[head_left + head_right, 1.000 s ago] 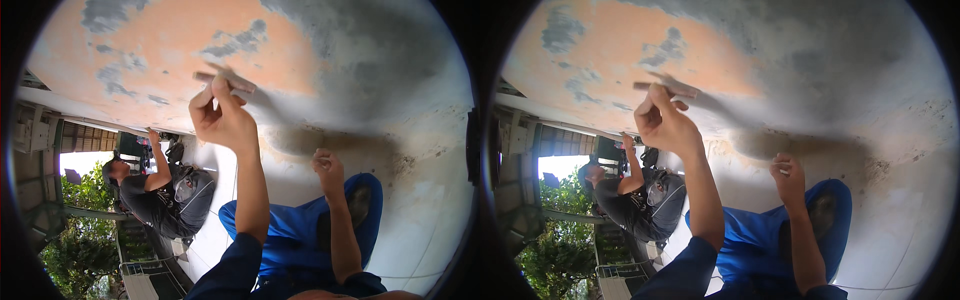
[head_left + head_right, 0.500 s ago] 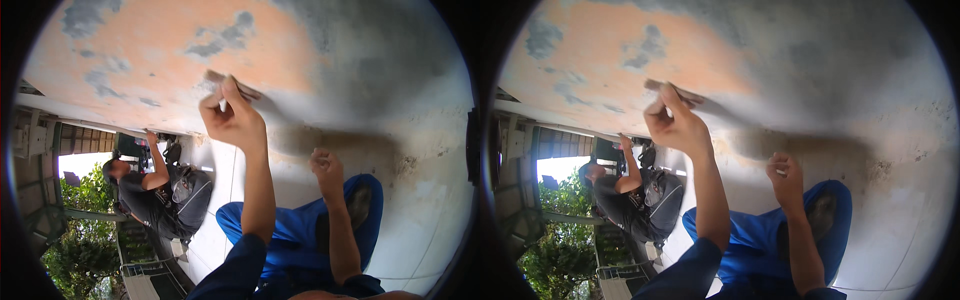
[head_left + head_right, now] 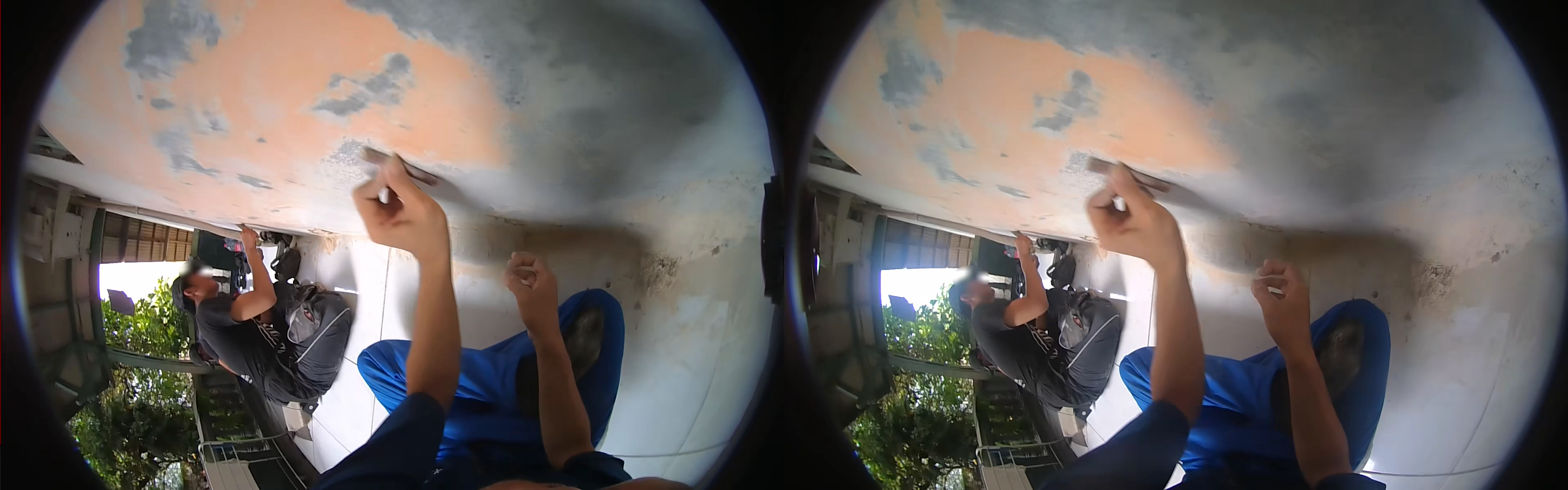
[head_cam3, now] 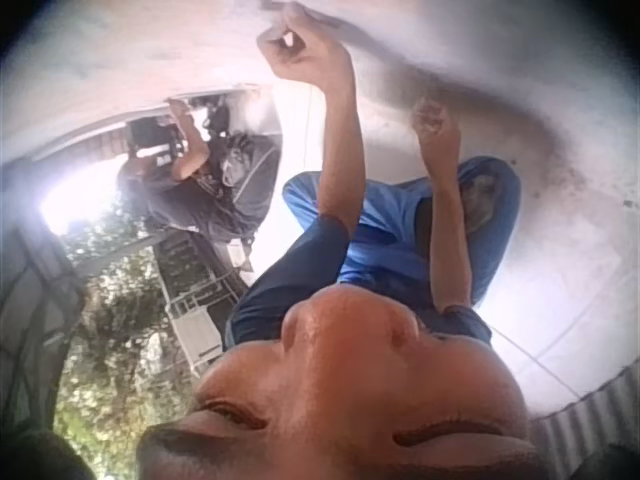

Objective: The person sands a wall by rubbing a folded piece of sandpaper against the wall surface, periodically folding and repositioning the sandpaper.

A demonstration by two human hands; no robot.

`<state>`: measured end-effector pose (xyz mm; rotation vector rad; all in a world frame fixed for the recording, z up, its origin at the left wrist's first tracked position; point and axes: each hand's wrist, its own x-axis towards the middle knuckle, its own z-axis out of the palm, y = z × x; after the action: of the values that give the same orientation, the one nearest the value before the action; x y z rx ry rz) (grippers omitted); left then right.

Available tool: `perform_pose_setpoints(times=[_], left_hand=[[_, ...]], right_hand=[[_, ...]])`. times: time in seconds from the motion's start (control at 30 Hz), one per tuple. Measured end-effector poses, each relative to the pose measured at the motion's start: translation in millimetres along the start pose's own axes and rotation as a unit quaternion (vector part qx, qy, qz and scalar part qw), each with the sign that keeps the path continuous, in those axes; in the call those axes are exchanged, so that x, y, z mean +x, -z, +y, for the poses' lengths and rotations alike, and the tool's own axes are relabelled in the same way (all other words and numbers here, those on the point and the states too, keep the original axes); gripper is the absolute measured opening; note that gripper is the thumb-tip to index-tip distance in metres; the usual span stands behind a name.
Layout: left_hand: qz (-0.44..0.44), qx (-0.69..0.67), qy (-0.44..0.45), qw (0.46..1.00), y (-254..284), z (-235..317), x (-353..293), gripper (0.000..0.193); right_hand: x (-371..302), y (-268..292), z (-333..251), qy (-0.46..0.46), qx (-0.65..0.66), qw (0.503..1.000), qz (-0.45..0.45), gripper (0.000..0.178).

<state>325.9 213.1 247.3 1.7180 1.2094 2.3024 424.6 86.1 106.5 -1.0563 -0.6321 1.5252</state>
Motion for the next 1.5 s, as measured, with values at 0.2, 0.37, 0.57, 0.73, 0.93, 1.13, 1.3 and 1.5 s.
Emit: perform_pose_setpoints(times=[0.2,0.37,0.57,0.73,0.93,1.13,1.3,1.5], left_hand=[[0.008,-0.011,0.011,1.0,-6.7,13.9,-13.6,0.02],[0.037,0.036,-0.005,0.999,-12.5,21.0,15.3,0.018],[0.032,0.078,-0.012,0.996,7.0,-17.4,-43.8,0.017],[-0.02,0.002,0.063,0.998,22.2,12.3,-38.2,0.012],[-0.156,-0.268,0.292,0.905,59.8,48.4,-6.8,0.019],[-0.185,-0.364,0.389,0.826,99.1,61.4,-2.5,0.024],[-0.201,-0.325,0.428,0.819,119.4,60.6,-12.4,0.02],[-0.328,-0.217,0.366,0.844,119.9,44.2,-21.3,0.017]], right_hand=[[-1.1,9.5,7.0,0.012,-0.004,1.0,-0.003,0.029],[-0.9,7.8,1.0,0.011,0.0,1.0,0.009,0.03],[1.6,6.0,9.9,0.01,-0.002,1.0,-0.007,0.032],[-0.3,6.1,6.0,0.003,-0.009,1.0,0.0,0.03],[3.1,8.2,15.6,0.011,-0.05,0.999,0.004,0.023],[2.3,13.7,9.9,-0.009,-0.09,0.996,-0.015,0.024],[-39.4,-30.0,-65.9,0.072,0.022,0.994,-0.079,0.023],[-43.2,-65.1,-85.3,0.243,0.049,0.962,-0.115,0.016]])
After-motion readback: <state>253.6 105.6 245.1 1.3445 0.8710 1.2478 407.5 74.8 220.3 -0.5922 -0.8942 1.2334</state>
